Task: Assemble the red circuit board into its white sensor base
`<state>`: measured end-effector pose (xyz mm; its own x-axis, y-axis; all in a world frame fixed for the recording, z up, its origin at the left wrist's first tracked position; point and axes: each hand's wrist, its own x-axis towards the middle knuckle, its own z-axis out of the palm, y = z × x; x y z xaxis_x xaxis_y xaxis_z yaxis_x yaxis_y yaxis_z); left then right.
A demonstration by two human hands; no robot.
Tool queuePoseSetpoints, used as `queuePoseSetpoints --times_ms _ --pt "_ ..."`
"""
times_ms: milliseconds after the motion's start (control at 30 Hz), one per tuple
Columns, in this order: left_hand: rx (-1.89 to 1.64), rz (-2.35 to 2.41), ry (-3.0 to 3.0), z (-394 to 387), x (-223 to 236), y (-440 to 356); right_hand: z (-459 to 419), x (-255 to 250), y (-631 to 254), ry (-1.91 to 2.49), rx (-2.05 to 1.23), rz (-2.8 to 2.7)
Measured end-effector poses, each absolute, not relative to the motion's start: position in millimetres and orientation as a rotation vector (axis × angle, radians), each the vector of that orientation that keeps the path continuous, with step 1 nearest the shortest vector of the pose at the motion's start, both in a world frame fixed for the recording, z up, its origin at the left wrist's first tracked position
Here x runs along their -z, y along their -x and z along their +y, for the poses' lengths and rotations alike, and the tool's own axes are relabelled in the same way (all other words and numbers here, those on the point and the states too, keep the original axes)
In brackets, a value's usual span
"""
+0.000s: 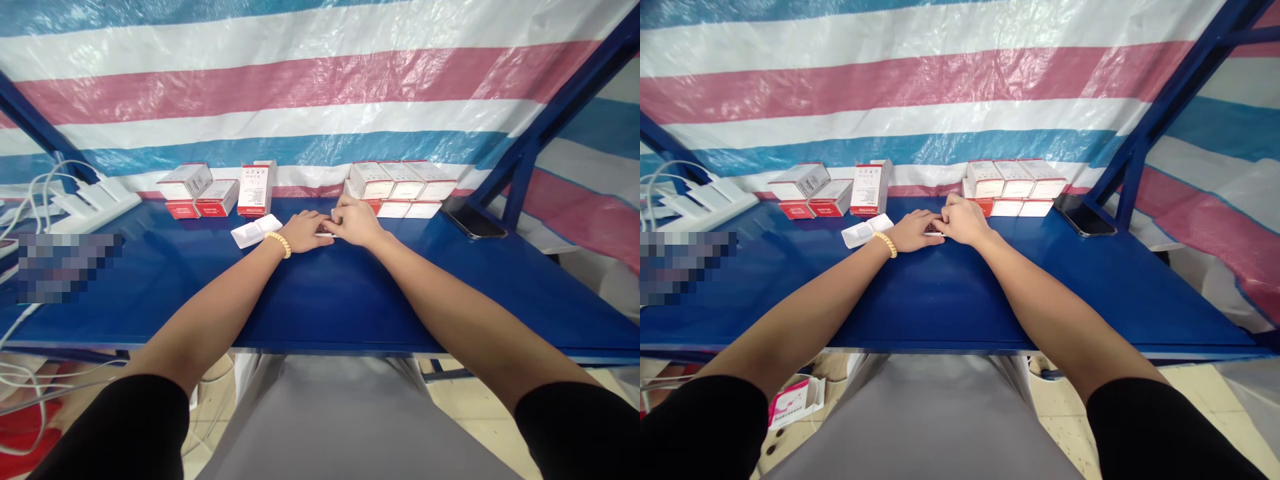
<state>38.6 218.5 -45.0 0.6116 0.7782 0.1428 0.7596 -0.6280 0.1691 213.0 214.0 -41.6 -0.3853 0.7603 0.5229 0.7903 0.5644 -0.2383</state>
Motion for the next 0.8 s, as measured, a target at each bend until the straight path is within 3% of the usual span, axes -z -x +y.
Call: queuePoseSetpoints --times_ms 333,633,800 --pt "-0.345 1.280 -2.728 219.7 47.6 -36.5 217.0 42.0 -214.2 1.280 -0.066 -2.278" --pt "-0.285 1.328 -2.680 223.0 46.2 -37.3 219.0 36.2 -213.8 1.342 -0.315 -1.967" --pt "-0.282 1.336 -2.667 223.0 45.4 -36.7 217.1 33.1 -215.1 1.369 -0.287 -2.022"
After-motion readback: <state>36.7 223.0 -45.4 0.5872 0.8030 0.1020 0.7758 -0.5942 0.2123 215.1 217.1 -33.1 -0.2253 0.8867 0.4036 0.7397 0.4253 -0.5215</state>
